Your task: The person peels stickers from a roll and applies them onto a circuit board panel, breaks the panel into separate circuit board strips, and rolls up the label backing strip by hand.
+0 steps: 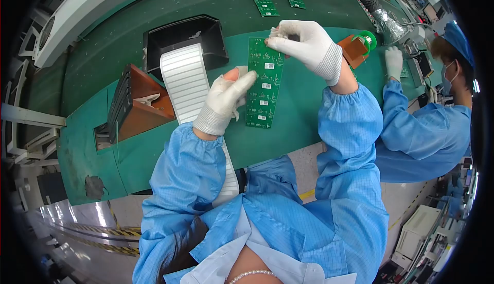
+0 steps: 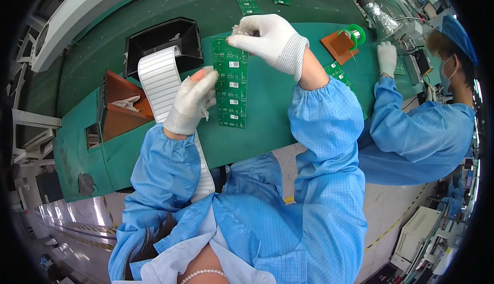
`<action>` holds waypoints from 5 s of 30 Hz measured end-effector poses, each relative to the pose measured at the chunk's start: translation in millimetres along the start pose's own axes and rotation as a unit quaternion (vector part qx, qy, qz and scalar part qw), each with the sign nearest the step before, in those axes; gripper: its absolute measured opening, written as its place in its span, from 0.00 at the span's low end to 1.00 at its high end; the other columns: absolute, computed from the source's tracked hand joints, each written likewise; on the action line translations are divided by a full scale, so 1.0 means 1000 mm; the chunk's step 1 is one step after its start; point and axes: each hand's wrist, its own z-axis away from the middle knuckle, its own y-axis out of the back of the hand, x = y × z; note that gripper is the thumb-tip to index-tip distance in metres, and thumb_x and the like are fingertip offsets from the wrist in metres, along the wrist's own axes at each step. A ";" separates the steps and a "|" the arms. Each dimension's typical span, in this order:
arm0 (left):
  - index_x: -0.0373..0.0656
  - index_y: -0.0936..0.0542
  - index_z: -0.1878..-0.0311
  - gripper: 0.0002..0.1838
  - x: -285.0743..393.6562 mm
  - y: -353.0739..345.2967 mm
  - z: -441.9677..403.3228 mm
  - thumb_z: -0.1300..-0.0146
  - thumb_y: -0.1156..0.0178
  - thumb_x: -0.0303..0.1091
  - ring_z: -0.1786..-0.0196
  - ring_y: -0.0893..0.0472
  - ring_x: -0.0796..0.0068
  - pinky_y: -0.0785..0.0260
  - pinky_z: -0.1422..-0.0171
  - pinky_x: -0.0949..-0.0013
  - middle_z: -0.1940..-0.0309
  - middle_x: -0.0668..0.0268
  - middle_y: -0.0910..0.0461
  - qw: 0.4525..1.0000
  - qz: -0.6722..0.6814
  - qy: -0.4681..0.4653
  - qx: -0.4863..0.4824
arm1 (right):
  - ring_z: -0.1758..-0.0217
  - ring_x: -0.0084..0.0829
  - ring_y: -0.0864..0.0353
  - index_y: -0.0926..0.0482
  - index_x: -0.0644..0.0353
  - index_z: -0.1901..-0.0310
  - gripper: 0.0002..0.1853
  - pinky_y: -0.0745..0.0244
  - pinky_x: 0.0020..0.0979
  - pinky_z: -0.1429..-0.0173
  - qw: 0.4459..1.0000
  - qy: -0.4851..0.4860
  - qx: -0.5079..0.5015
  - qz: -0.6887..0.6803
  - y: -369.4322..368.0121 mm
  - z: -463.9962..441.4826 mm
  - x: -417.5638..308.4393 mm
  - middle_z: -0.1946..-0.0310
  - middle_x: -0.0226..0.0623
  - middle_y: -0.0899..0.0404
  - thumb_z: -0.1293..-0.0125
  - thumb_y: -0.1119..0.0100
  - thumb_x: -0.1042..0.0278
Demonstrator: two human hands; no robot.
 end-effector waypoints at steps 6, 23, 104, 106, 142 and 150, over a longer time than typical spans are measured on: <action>0.35 0.20 0.40 0.17 0.008 -0.005 0.000 0.27 0.38 0.33 0.54 0.16 0.81 0.24 0.52 0.76 0.53 0.68 0.15 1.000 -0.006 0.007 -0.013 | 0.72 0.18 0.19 0.15 0.67 0.56 0.21 0.25 0.22 0.69 0.996 -0.056 0.018 -0.068 0.008 0.004 0.009 0.72 0.32 0.17 0.32 0.33 0.51; 0.30 0.25 0.32 0.24 0.003 -0.001 -0.003 0.27 0.40 0.33 0.49 0.15 0.78 0.22 0.43 0.74 0.48 0.60 0.15 0.997 -0.004 0.011 -0.071 | 0.72 0.20 0.22 0.19 0.66 0.52 0.18 0.27 0.22 0.68 0.958 -0.131 0.043 -0.251 0.022 0.013 0.043 0.64 0.34 0.17 0.29 0.36 0.56; 0.28 0.21 0.40 0.21 -0.038 0.000 -0.012 0.25 0.41 0.37 0.51 0.13 0.66 0.21 0.43 0.66 0.53 0.52 0.14 0.984 -0.147 -0.087 0.045 | 0.29 0.55 0.31 0.24 0.59 0.39 0.32 0.38 0.53 0.27 0.818 -0.124 0.322 0.460 -0.052 0.178 0.104 0.33 0.46 0.27 0.40 0.29 0.48; 0.31 0.18 0.43 0.19 -0.044 0.002 -0.014 0.27 0.39 0.37 0.57 0.16 0.73 0.22 0.49 0.69 0.57 0.57 0.13 0.979 -0.161 -0.110 0.053 | 0.30 0.55 0.30 0.23 0.59 0.40 0.30 0.37 0.53 0.28 0.856 -0.073 0.298 0.416 -0.064 0.152 0.085 0.34 0.46 0.26 0.40 0.28 0.53; 0.41 0.19 0.53 0.11 -0.100 0.052 -0.028 0.40 0.39 0.28 0.58 0.15 0.58 0.22 0.57 0.59 0.62 0.55 0.16 0.757 -0.508 -0.376 0.166 | 0.54 0.47 0.17 0.14 0.59 0.59 0.11 0.23 0.43 0.47 0.984 0.091 0.151 0.008 -0.149 -0.011 0.040 0.60 0.45 0.15 0.29 0.42 0.61; 0.36 0.28 0.34 0.22 -0.060 0.036 -0.019 0.25 0.42 0.36 0.47 0.15 0.69 0.19 0.46 0.67 0.44 0.60 0.19 0.987 0.119 -0.048 0.094 | 0.58 0.46 0.20 0.16 0.58 0.65 0.10 0.25 0.44 0.49 0.970 0.163 0.171 0.052 -0.144 -0.012 0.046 0.65 0.41 0.18 0.33 0.39 0.60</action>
